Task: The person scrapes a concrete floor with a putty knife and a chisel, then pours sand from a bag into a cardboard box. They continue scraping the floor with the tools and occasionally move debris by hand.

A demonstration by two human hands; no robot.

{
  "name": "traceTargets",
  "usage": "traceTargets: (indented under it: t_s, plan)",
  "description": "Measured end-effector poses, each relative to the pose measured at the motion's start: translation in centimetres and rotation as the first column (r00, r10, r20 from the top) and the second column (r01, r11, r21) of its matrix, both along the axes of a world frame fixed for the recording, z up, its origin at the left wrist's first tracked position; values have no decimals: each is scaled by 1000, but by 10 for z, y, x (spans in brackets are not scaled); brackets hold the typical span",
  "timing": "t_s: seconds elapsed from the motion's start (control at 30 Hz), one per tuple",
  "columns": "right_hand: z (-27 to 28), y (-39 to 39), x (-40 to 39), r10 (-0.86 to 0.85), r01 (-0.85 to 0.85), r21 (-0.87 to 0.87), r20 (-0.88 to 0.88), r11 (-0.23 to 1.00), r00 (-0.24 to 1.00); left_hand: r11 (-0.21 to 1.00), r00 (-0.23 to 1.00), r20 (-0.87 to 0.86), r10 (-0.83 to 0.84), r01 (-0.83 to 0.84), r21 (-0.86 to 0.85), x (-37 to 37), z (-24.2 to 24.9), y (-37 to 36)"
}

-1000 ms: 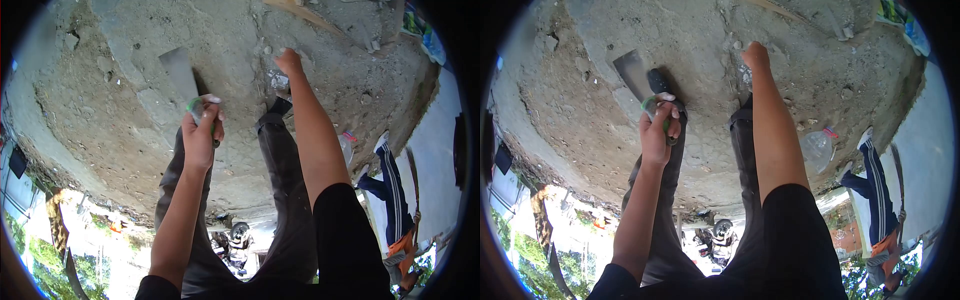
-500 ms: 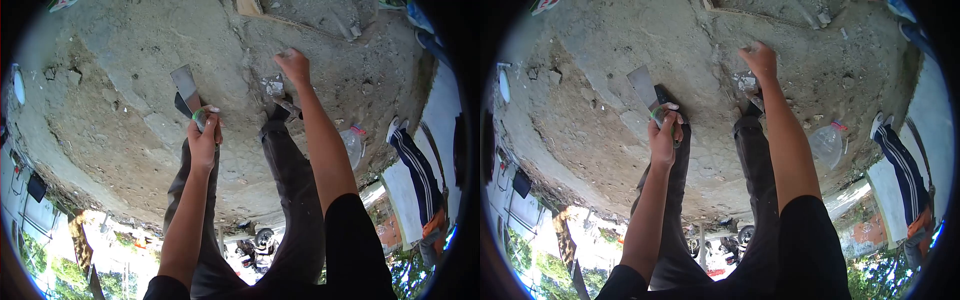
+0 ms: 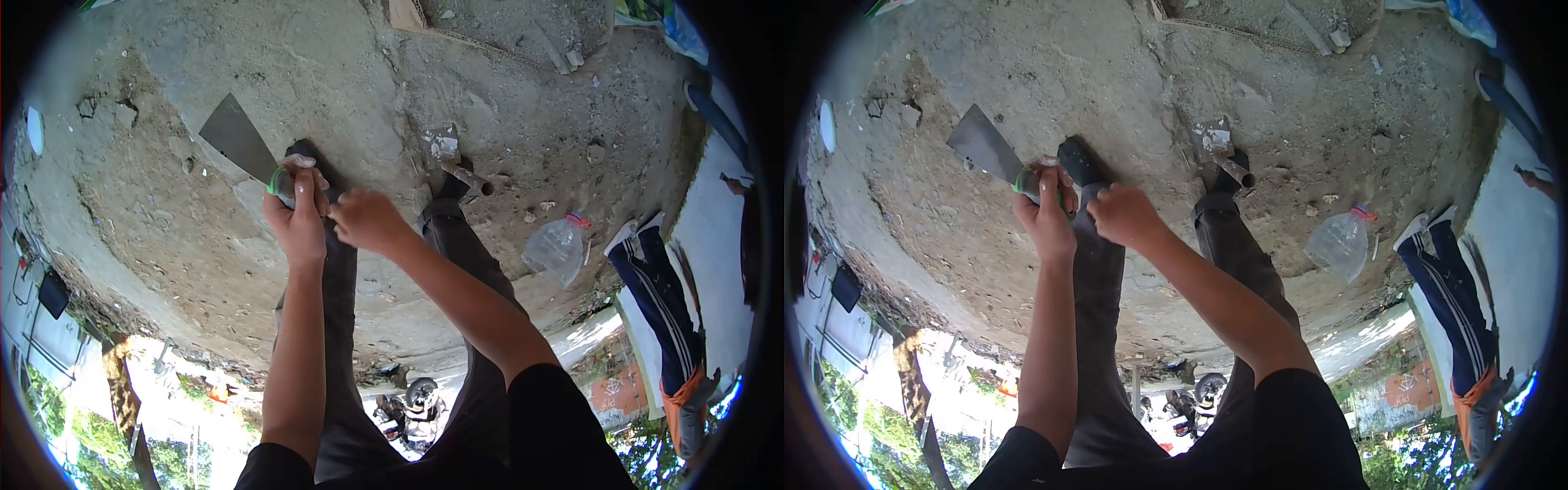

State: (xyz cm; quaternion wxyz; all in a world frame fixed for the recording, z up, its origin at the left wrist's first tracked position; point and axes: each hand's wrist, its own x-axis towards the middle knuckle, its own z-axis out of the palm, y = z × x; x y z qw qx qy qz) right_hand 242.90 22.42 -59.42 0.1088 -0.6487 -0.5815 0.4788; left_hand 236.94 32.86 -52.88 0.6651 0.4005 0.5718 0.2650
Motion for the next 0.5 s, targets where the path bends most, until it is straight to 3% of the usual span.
traceTargets:
  t_s: [0.03, 0.1, 0.17, 0.2, 0.27, 0.3, 0.33, 0.4, 0.47, 0.5]
  plan:
    - [6, -2, 27, -152, 134, 123, 156, 983, 976, 999, 1000, -3, 13, -13, -34, 2, -2, -4]
    - [19, -23, 83, -421, 357, 258, 264, 898, 868, 997, 1000, 19, 6, -4, -74, 1, -5, -13]
    - [60, -35, 131, -314, 324, 89, 574, 942, 756, 992, 995, 21, -93, 94, -86, 0, -9, -18]
    - [60, -51, 146, -305, 315, 86, 579, 945, 756, 992, 996, 26, -84, 86, -89, 1, -10, -20]
    - [47, -82, 165, -105, 337, -259, 632, 905, 768, 991, 994, 38, -103, 106, -87, 3, -12, -20]
    - [40, -88, 171, -103, 333, -254, 635, 908, 766, 991, 994, 42, -97, 101, -83, 5, -12, -21]
    - [32, -93, 176, -122, 350, -432, 472, 831, 873, 991, 994, 45, -100, 103, -85, 7, -12, -21]
    - [18, -96, 179, -172, 327, -596, 304, 733, 937, 990, 993, 59, -103, 108, -85, 12, -13, -20]
    - [5, -95, 176, -189, 295, -502, 252, 813, 949, 991, 998, 22, -61, 64, -115, 15, -14, -25]
    - [-9, -90, 176, -63, 197, -648, 225, 736, 972, 992, 1000, 2, -21, 21, -123, 13, -21, -28]
